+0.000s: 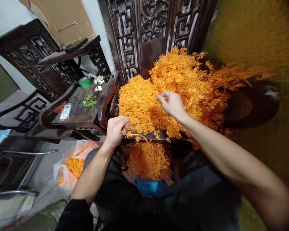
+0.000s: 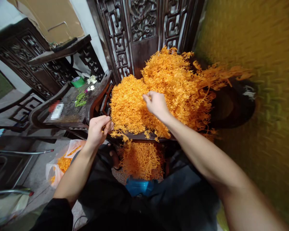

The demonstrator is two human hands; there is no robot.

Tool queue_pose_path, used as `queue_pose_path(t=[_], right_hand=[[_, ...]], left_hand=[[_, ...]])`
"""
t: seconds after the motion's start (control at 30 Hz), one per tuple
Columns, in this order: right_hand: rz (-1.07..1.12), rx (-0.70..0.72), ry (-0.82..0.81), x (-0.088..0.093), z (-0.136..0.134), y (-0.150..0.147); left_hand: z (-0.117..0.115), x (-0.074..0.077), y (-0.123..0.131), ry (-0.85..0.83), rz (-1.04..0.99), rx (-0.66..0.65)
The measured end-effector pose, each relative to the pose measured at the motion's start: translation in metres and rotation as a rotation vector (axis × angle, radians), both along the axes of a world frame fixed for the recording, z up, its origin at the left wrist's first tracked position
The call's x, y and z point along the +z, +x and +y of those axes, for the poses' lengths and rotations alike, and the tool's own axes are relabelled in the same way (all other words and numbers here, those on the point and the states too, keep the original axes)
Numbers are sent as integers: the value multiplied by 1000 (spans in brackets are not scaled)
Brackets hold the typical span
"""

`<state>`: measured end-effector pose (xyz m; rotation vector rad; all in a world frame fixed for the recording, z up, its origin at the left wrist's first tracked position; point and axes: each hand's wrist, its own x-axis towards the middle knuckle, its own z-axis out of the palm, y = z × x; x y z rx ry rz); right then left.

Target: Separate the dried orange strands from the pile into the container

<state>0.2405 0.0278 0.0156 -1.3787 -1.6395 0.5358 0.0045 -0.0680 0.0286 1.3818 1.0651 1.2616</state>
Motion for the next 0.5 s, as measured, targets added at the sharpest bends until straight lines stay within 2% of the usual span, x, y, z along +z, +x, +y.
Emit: queue_pose_path(t=[0.07,0.17,0.27,0.4,0.5], right_hand=[[114,50,-140,1,7,13],[379,340,-326,4,1,15],[505,569,-418,7,-13,3],[480,672,-383,12,-26,-9],[396,686,-175,14,-32,-14]], left_hand=[[0,2,-5,-17,134,-40],[6,1,-4,-106,306,-140],[13,-3,1,-218,250,-136],[15,-4,9,-343,12,-225],[13,-4,19,-361,-119,-269]])
